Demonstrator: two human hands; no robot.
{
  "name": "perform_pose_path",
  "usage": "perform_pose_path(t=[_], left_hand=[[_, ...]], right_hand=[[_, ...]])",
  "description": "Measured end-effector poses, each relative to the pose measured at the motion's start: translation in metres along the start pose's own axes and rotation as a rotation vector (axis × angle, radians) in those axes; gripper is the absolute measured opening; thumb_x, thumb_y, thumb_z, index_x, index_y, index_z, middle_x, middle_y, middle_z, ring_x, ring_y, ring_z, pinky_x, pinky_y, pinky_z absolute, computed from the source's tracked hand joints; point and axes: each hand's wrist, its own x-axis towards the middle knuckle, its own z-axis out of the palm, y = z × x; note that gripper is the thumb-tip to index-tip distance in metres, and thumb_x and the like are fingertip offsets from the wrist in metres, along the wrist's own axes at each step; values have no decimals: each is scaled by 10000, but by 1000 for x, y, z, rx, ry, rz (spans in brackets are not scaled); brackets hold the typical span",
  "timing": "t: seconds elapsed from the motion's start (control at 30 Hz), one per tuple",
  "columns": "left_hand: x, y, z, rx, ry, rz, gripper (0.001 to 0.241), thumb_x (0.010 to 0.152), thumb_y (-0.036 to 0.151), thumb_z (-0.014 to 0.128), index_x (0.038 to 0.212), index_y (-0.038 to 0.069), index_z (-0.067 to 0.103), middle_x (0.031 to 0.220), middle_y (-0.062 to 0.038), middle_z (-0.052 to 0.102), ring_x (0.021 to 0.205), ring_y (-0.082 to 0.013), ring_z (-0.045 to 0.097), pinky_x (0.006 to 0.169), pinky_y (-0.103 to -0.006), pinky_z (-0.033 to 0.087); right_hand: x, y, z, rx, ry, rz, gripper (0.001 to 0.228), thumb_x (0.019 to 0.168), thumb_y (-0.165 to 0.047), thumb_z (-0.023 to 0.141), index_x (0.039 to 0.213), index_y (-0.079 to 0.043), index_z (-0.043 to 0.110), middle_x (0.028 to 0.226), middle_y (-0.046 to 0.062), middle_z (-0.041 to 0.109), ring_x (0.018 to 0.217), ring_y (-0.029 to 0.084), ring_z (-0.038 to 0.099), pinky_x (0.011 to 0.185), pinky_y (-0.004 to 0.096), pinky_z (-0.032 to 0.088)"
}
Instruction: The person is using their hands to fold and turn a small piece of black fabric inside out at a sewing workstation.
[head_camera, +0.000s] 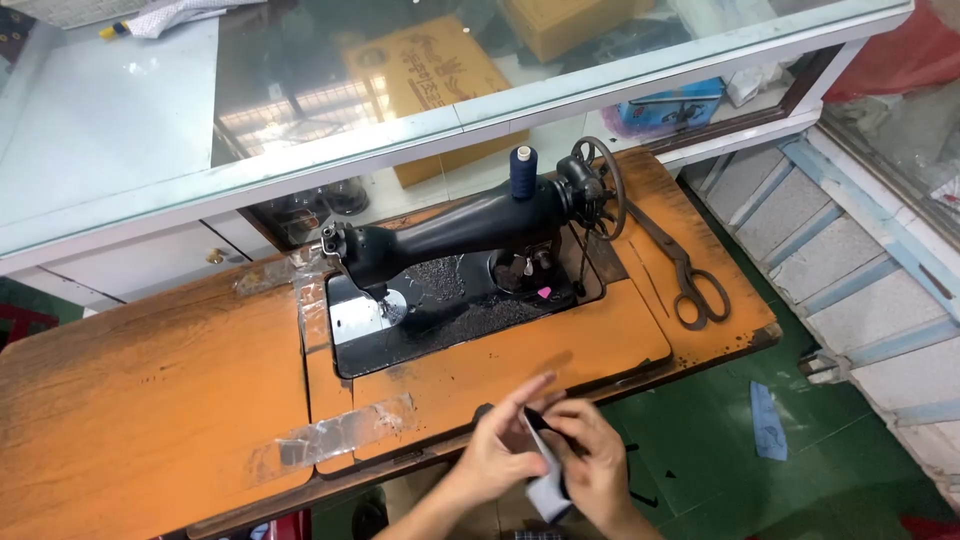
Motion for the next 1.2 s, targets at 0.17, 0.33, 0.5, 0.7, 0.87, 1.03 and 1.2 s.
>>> perform_pose_path(t=[0.17, 0.33, 0.5, 0.7, 0.87, 1.03, 1.2], left_hand=[[-15, -23, -6, 191, 293, -96, 539, 787, 358, 902, 1109, 58, 591, 1187, -113, 651, 1013, -176, 621, 863, -306, 491], [-28, 14, -30, 444, 126, -60, 309, 835, 405, 855, 872, 114, 757, 938, -65, 693, 852, -206, 667, 750, -327, 510], [-66, 5, -129, 1816, 547, -494, 883, 1008, 631, 358, 1643, 45, 174, 1702, -227, 152, 1569, -414, 120, 1253, -510, 100], [-14, -107, -43, 1401, -134, -128, 736, 994, 463, 522, 1579, 38, 385, 1690, -203, 241, 1570, -398, 133, 1259, -557, 27], [33, -2, -6, 517, 15, -246, 415, 1081, 222, 356, 1103, 54, 735, 1129, -115, 750, 1066, -249, 713, 928, -358, 542], [14, -6, -14, 301, -7, -177, 239, 950, 370, 708, 990, 145, 635, 997, 11, 651, 931, -133, 618, 860, -310, 484], [-12, -9, -34, -114, 128, -452, 186, 945, 207, 803, 851, 83, 701, 788, 17, 688, 714, -52, 581, 633, -205, 441]], right_hand=[[-16, 28, 13, 54, 163, 102, 251, 859, -181, 747, 1081, -72, 703, 1156, 143, 666, 1052, 261, 689, 928, 372, 547], [-69, 127, -7, 516, 204, 617, 148, 879, -141, 730, 985, -37, 725, 926, 120, 772, 806, 220, 705, 719, 375, 553], [-86, 171, -58, 1091, 151, 483, 269, 890, 12, 573, 1120, 70, 700, 952, 342, 662, 695, 384, 625, 571, 405, 522], [-46, 182, -80, 1298, 475, 969, 188, 901, -69, 571, 874, -105, 754, 988, 151, 703, 885, 310, 645, 852, 433, 553], [-46, 148, -82, 1175, 334, 642, 230, 974, -112, 537, 993, 1, 737, 869, 266, 658, 740, 378, 622, 694, 444, 502], [-4, 63, -35, 551, -12, 247, 219, 939, -15, 680, 1156, -6, 712, 1081, 160, 692, 962, 265, 646, 800, 347, 510], [33, 17, -14, 127, -328, 258, 150, 855, -108, 754, 962, -54, 664, 862, 79, 679, 723, 192, 635, 633, 311, 460]])
